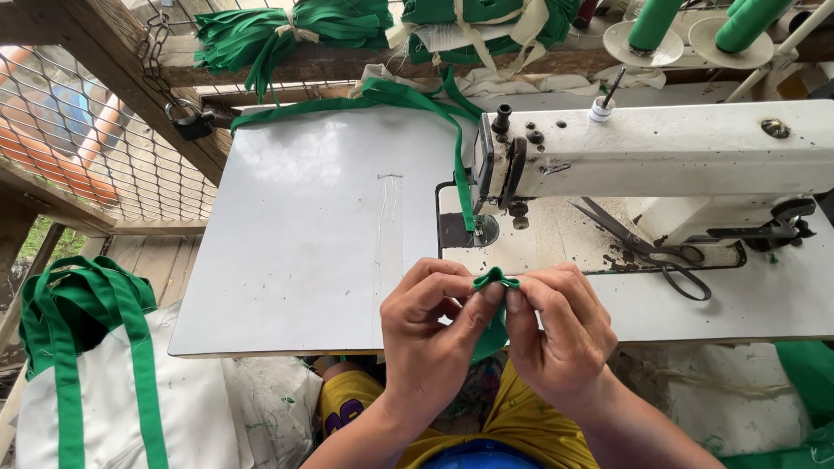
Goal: Sewing green fabric strips to create straps using an industrial sewing machine
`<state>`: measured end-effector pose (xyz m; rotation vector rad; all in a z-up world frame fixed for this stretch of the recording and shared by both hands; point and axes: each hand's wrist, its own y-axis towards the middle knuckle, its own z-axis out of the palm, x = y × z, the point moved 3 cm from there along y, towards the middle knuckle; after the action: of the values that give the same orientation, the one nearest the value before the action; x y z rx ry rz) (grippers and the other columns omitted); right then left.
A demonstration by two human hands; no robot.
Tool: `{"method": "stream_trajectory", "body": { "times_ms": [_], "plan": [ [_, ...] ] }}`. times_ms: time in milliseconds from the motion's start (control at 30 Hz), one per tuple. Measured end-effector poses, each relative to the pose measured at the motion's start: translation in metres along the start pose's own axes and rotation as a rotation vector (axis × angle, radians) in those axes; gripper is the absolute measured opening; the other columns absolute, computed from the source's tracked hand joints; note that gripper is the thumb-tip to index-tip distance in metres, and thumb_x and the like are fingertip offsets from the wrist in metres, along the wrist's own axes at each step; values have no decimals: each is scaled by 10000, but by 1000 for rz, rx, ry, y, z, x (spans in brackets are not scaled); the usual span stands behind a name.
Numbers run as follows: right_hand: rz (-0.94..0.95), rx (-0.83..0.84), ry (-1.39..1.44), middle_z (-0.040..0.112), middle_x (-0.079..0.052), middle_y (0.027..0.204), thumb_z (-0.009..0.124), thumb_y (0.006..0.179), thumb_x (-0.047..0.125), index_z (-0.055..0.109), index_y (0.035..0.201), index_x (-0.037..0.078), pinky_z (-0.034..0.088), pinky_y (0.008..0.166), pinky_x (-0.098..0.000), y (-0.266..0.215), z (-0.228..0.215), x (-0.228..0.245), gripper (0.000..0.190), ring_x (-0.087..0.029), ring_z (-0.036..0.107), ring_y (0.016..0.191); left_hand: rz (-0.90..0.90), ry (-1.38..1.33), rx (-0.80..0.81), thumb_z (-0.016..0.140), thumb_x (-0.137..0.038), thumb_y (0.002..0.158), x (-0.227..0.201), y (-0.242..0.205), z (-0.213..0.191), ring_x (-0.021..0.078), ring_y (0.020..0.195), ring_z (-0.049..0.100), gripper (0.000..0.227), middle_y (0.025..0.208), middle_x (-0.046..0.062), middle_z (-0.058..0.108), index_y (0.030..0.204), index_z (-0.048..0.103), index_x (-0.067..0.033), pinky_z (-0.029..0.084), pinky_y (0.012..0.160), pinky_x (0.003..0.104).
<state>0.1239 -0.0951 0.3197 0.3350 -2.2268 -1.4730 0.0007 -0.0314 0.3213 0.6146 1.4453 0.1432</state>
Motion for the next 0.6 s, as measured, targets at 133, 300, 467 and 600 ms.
{"method": "stream_trajectory", "body": {
  "times_ms": [133, 300, 467, 600],
  "plan": [
    [-20, -49, -1, 672, -197, 874, 598, 984, 13, 620, 953, -97, 529, 632, -384, 1, -1, 2, 116, -275, 653, 719, -273, -340, 65, 809, -141, 873, 13, -1, 5, 101, 652, 596, 133, 807, 51, 673, 811, 735, -50, 502, 508, 212],
    [195, 86, 242, 708, -169, 942, 585, 995, 63, 676, 1057, -52, 579, 705, -328, 1, -15, -6, 159, -277, 697, 785, -460, -568, 109, 850, -89, 806, 20, 1, 1, 154, 641, 676, 128, 744, 93, 747, 861, 775, -2, 593, 597, 255],
    [510, 274, 735, 708, -127, 1004, 744, 868, 18, 736, 1034, 68, 754, 720, -277, 0, -25, -19, 173, -185, 788, 831, -534, -609, 234, 860, -101, 785, 18, 2, -1, 172, 642, 708, 151, 839, 151, 778, 847, 767, 0, 616, 594, 236],
    [518, 235, 688, 686, -114, 935, 751, 854, -4, 744, 986, 70, 674, 611, -207, -4, -32, -23, 151, -160, 709, 778, -666, -742, 328, 852, -75, 793, 19, -5, -5, 210, 734, 768, 224, 865, 182, 783, 973, 784, 39, 667, 689, 271]
  ]
}}
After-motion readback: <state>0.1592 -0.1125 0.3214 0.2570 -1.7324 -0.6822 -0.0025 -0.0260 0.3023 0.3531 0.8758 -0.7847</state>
